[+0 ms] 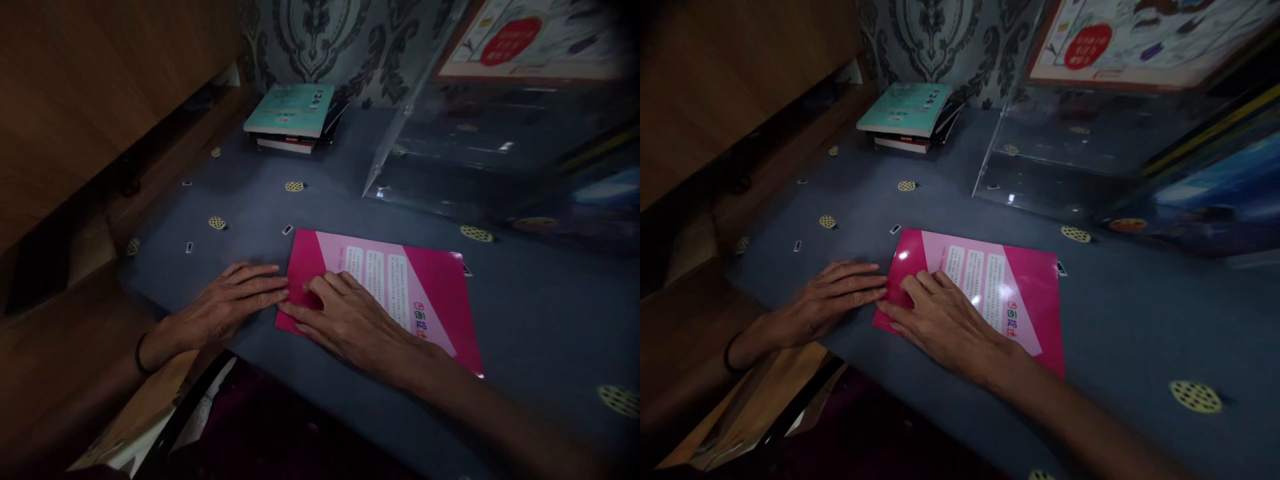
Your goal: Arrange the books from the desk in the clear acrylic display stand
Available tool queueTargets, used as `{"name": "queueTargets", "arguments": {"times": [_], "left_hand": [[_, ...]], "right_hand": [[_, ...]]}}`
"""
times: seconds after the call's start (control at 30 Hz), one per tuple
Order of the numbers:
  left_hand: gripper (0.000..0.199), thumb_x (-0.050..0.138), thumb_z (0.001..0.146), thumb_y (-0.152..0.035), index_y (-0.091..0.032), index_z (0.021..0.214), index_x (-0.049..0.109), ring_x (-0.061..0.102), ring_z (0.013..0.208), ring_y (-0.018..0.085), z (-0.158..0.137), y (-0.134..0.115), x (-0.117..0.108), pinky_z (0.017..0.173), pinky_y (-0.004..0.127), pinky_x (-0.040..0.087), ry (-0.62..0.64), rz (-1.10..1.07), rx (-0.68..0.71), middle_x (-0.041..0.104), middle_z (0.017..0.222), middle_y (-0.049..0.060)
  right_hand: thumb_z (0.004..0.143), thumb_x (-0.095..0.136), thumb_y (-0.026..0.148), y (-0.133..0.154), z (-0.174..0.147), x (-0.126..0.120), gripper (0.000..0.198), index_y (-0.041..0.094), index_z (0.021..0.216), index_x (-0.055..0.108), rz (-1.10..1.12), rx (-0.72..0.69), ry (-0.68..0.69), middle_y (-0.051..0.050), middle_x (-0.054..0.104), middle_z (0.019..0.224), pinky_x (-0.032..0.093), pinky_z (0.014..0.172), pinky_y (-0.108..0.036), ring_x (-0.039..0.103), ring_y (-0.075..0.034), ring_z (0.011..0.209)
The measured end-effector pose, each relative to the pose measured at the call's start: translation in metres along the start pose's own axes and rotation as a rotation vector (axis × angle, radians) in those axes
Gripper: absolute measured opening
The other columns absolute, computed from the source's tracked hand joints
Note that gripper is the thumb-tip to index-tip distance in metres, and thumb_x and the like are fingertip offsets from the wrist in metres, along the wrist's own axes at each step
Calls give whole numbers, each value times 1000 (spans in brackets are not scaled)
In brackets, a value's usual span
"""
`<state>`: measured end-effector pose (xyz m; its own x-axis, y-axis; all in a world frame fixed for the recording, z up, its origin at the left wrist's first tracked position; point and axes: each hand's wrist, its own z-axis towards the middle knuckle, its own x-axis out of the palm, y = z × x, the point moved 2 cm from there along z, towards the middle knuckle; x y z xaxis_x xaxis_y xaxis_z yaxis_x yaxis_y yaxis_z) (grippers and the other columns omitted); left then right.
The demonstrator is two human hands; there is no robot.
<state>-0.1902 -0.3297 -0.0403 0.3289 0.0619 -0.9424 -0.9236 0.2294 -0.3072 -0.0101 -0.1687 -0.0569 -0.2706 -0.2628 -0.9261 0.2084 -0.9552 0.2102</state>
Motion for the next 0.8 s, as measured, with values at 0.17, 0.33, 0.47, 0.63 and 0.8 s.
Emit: {"name": "queueTargets", "arguments": {"times": [0.17,0.33,0.47,0.63,0.8], "left_hand": [[59,39,100,-3,-24,155,38,36,152,19,6,1,0,122,45,33,39,-5,82,57,151,5],[61,37,100,-1,-24,157,35,30,155,19,9,2,8,124,48,30,-10,84,49,54,154,5],[64,36,98,1,-27,156,37,33,154,19,13,8,17,122,50,33,-42,122,5,54,154,3],[59,38,100,-4,-26,155,39,34,153,21,24,17,18,121,51,35,-66,85,-8,54,154,3],[62,37,100,-3,-27,157,36,37,152,22,34,23,15,118,51,38,-81,64,-29,54,154,5]], "right_hand": [[108,43,30,1,1,-2,30,25,124,68,-6,-7,-8,-4,54,89,38,75,-35,45,-20,81],[109,37,30,1,1,-2,35,26,126,67,-20,-11,-40,-4,55,89,40,76,-35,46,-20,82],[109,38,32,1,0,-1,34,27,129,66,-25,-12,-51,-4,55,90,42,77,-36,47,-21,83],[108,42,34,0,-1,1,34,30,134,64,-15,17,-11,-5,56,92,43,81,-37,48,-21,86],[107,46,33,1,-1,0,34,29,136,63,-27,13,-9,-5,56,91,43,81,-38,48,-21,85]]}}
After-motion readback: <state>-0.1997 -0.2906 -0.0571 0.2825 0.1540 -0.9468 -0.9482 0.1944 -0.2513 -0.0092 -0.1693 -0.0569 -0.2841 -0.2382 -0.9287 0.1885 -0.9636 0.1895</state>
